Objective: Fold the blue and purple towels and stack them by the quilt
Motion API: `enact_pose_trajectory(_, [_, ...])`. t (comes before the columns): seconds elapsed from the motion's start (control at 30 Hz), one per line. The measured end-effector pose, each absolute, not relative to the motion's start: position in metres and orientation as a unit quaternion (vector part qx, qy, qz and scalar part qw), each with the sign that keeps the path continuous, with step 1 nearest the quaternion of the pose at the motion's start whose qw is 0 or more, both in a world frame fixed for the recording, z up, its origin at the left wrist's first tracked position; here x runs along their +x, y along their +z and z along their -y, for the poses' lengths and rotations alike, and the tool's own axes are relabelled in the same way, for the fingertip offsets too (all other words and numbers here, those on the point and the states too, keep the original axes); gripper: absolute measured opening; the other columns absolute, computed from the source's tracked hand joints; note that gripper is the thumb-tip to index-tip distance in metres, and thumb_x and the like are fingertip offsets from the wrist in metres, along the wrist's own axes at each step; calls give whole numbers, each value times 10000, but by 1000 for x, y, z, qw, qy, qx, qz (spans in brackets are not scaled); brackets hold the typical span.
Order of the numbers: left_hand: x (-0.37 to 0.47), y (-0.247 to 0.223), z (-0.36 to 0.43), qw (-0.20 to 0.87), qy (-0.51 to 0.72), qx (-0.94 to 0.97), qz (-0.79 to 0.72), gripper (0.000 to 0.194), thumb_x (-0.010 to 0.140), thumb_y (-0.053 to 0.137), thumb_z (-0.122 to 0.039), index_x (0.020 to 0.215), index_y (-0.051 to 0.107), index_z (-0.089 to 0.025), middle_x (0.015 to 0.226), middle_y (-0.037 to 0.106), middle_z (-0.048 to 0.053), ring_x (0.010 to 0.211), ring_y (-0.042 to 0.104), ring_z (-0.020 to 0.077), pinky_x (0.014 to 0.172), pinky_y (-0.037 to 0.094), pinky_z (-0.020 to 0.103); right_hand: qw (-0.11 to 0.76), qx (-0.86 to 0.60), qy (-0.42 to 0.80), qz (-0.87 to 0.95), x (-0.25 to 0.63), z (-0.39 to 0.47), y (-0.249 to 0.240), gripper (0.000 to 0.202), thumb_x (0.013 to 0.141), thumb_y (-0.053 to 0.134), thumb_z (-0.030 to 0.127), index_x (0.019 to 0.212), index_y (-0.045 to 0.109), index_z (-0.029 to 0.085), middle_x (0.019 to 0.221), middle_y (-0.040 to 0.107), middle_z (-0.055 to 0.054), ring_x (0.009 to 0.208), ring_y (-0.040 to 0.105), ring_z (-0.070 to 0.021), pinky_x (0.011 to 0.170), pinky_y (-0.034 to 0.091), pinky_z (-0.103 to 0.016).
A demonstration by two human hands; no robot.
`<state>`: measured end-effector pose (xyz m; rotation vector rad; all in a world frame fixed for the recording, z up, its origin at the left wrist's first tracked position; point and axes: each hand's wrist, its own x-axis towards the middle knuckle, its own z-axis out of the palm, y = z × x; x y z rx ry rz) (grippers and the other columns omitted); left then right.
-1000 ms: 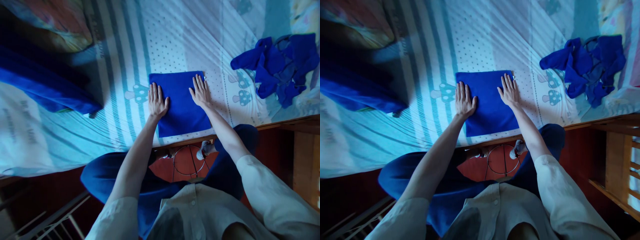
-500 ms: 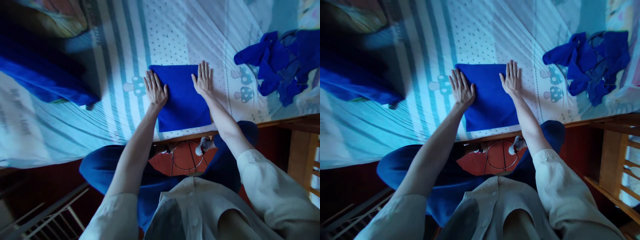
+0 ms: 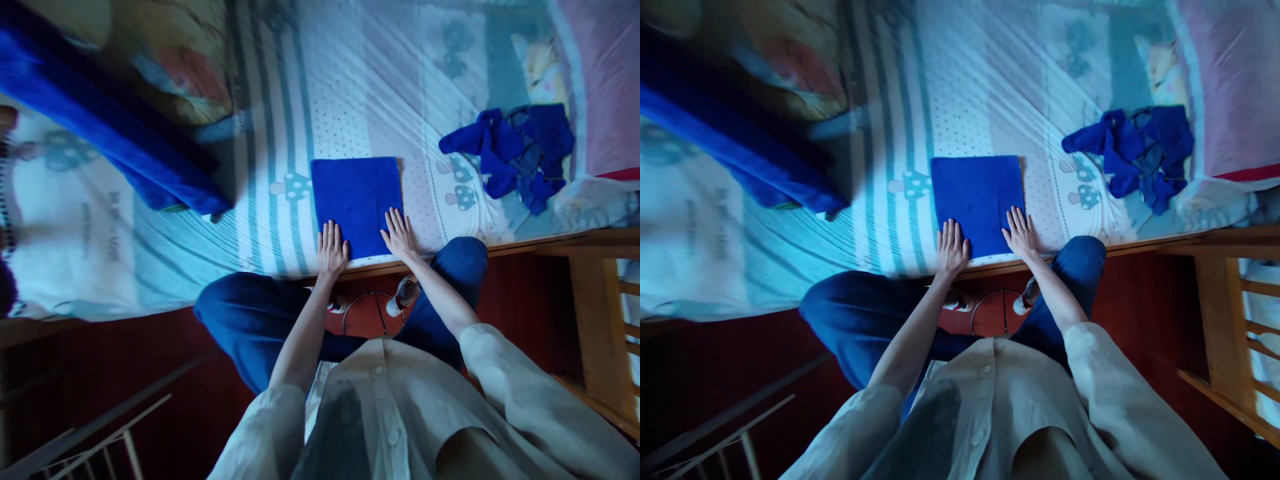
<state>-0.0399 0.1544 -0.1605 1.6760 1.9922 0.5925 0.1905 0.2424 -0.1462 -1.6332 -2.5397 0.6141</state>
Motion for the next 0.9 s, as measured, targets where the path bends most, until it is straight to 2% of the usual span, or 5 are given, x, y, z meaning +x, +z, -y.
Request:
enact_pose_trajectory(0.27, [-62, -150, -112, 257, 194, 537, -780, 632, 954, 418, -239, 1559, 406, -55, 1649, 344, 236, 1589, 218, 306, 1294, 175, 523, 71, -591, 242, 766, 227, -203, -150, 592, 1006, 491, 244, 1570, 417, 80, 1670, 331, -196, 1582, 266, -281, 1298, 235, -492])
enact_pose_trajectory(0.4, [-65, -146, -114, 296, 242, 439, -813, 571, 886, 518, -160, 1453, 530, -86, 1481, 572, 225, 1461, 467, 311, 1233, 349, 462, 143, -652, 250, 702, 239, -194, -156, 534, 937, 552, 153, 1468, 537, 88, 1526, 537, -216, 1462, 471, -286, 1232, 375, -456])
enact_pose_trajectory(0.53, [-65, -141, -114, 314, 271, 360, -836, 447, 881, 577, -178, 1324, 615, -129, 1141, 745, 152, 1107, 706, 276, 1053, 524, 414, 201, -674, 296, 646, 249, -192, -159, 378, 884, 599, 129, 1253, 685, 112, 1209, 743, -178, 1168, 684, -277, 1091, 511, -437])
enact_pose_trajectory(0.7, [-60, -138, -114, 345, 291, 322, -832, 442, 852, 654, -190, 1290, 619, -136, 1075, 751, 122, 878, 725, 200, 872, 575, 327, 245, -666, 378, 594, 253, -196, -163, 412, 850, 644, 135, 1259, 681, 102, 1073, 784, -151, 931, 751, -230, 928, 593, -368])
enact_pose_trajectory(0.9, [-64, -137, -116, 351, 296, 330, -825, 558, 832, 669, -171, 1381, 576, -139, 1023, 748, 101, 863, 715, 186, 867, 563, 310, 239, -641, 409, 604, 255, -199, -159, 450, 852, 625, 112, 1297, 686, 108, 1085, 791, -143, 917, 763, -210, 911, 604, -346])
